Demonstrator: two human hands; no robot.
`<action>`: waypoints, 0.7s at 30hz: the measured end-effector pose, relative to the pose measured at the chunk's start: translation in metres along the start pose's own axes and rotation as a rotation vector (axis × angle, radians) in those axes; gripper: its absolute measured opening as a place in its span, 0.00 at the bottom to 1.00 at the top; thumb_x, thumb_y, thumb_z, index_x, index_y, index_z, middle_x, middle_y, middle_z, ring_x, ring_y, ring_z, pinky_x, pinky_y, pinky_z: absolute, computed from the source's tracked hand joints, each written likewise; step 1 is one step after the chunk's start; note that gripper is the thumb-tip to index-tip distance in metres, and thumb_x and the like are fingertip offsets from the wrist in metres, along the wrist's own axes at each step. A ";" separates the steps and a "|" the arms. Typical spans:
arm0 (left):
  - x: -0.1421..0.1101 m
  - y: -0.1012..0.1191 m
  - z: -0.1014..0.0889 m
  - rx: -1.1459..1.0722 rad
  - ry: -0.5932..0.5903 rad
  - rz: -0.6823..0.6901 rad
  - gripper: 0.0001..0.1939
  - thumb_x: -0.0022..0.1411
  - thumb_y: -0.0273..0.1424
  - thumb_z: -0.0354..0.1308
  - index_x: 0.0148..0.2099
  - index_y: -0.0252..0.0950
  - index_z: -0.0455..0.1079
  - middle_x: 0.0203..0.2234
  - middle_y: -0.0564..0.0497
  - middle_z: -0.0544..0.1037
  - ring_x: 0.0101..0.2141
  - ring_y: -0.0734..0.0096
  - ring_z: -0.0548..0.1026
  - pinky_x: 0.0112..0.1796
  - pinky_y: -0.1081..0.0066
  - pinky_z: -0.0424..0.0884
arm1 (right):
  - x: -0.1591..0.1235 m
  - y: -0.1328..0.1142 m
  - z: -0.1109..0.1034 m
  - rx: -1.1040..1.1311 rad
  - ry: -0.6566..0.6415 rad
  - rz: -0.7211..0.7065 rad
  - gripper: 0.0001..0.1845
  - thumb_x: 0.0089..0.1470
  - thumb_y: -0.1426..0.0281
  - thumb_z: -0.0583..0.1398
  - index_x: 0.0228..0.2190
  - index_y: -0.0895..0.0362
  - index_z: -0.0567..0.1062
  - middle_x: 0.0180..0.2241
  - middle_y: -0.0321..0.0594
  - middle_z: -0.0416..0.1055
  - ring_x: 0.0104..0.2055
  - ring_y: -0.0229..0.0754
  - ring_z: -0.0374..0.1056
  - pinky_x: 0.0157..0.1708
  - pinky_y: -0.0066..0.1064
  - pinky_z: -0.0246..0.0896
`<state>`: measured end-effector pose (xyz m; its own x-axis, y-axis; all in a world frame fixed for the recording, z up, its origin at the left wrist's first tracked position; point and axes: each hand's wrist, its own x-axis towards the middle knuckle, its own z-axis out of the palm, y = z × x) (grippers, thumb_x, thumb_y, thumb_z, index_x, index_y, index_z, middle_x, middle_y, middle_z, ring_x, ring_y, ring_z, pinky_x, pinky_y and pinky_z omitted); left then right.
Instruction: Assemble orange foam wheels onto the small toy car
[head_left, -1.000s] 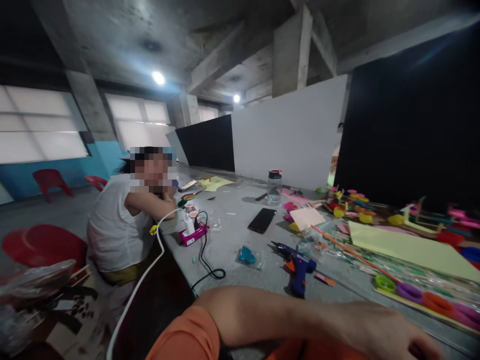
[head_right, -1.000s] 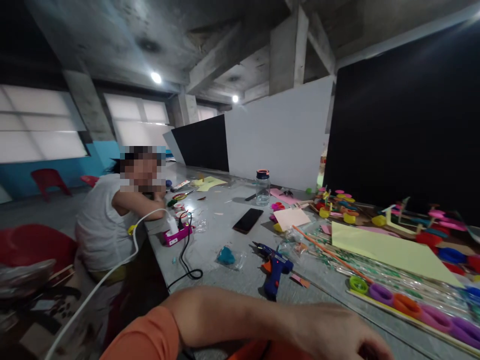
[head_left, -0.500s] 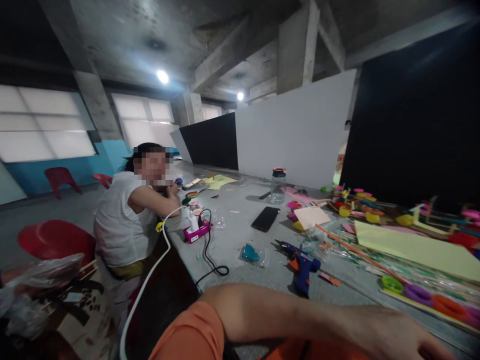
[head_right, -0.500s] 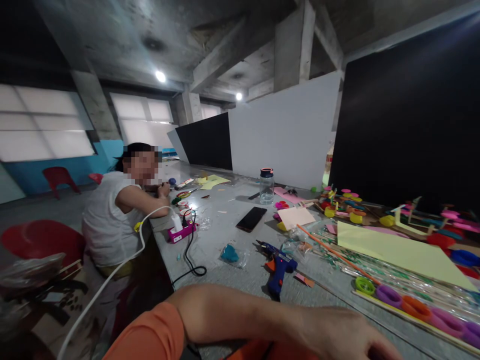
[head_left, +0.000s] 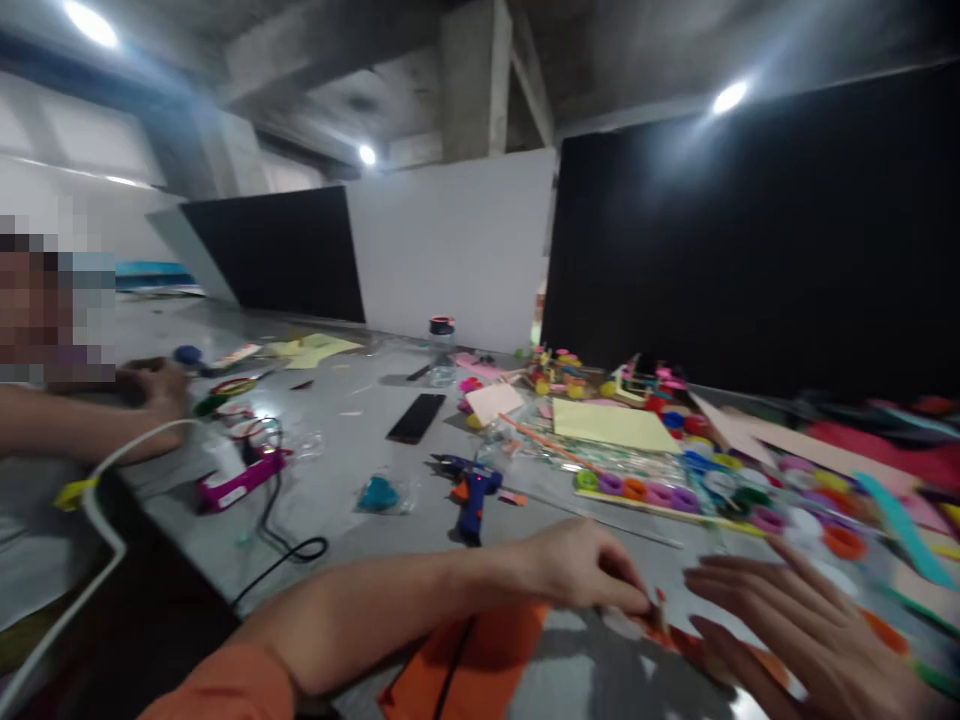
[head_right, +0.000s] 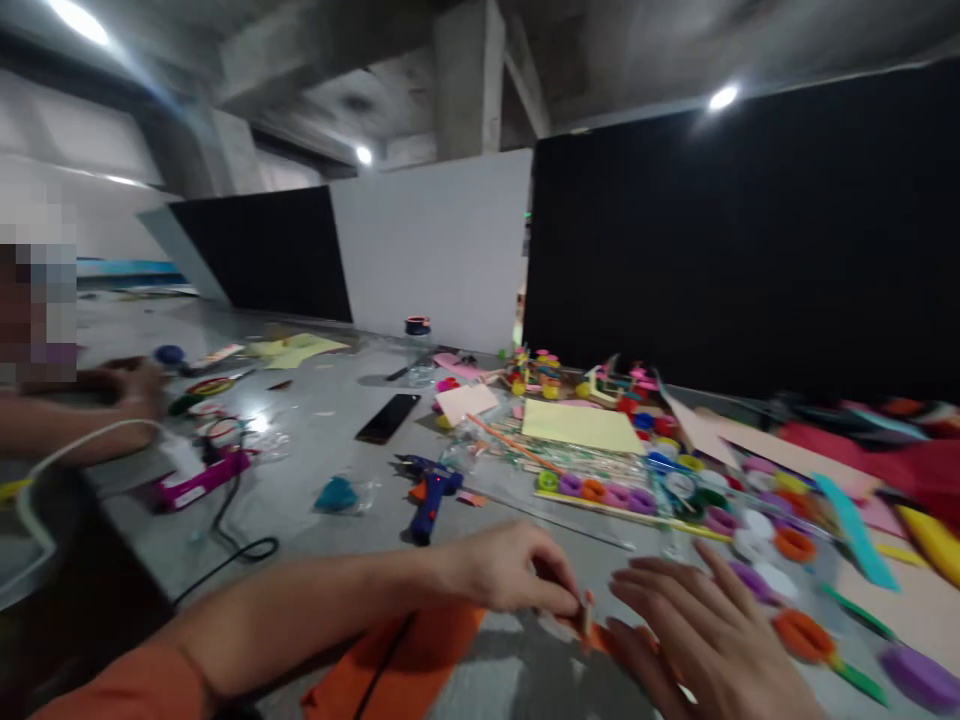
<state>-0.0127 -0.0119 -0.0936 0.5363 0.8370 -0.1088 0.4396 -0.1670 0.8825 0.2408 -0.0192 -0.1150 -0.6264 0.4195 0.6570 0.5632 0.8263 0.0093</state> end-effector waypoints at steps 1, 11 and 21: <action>-0.001 0.003 -0.001 0.001 0.007 0.013 0.11 0.55 0.33 0.62 0.39 0.35 0.81 0.28 0.51 0.80 0.31 0.72 0.74 0.32 0.75 0.66 | 0.007 -0.006 -0.010 -0.018 -0.032 0.003 0.13 0.59 0.58 0.61 0.46 0.45 0.75 0.43 0.41 0.79 0.46 0.55 0.75 0.58 0.59 0.57; -0.006 0.020 -0.009 0.013 0.035 0.038 0.10 0.57 0.33 0.61 0.37 0.35 0.81 0.30 0.51 0.82 0.34 0.70 0.75 0.36 0.74 0.67 | 0.075 0.003 -0.051 0.009 -0.154 0.232 0.13 0.65 0.59 0.55 0.42 0.51 0.76 0.43 0.42 0.78 0.46 0.49 0.74 0.44 0.42 0.69; -0.008 0.020 -0.021 0.030 0.135 0.026 0.14 0.61 0.36 0.58 0.41 0.31 0.78 0.32 0.47 0.81 0.33 0.68 0.74 0.35 0.71 0.66 | 0.184 0.138 0.035 -0.178 -0.502 0.466 0.16 0.64 0.63 0.60 0.49 0.57 0.73 0.50 0.44 0.72 0.48 0.45 0.72 0.47 0.44 0.70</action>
<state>-0.0232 -0.0114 -0.0651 0.4470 0.8943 -0.0222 0.4495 -0.2031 0.8699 0.1842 0.1851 -0.0188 -0.4472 0.8728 0.1955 0.8860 0.4623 -0.0369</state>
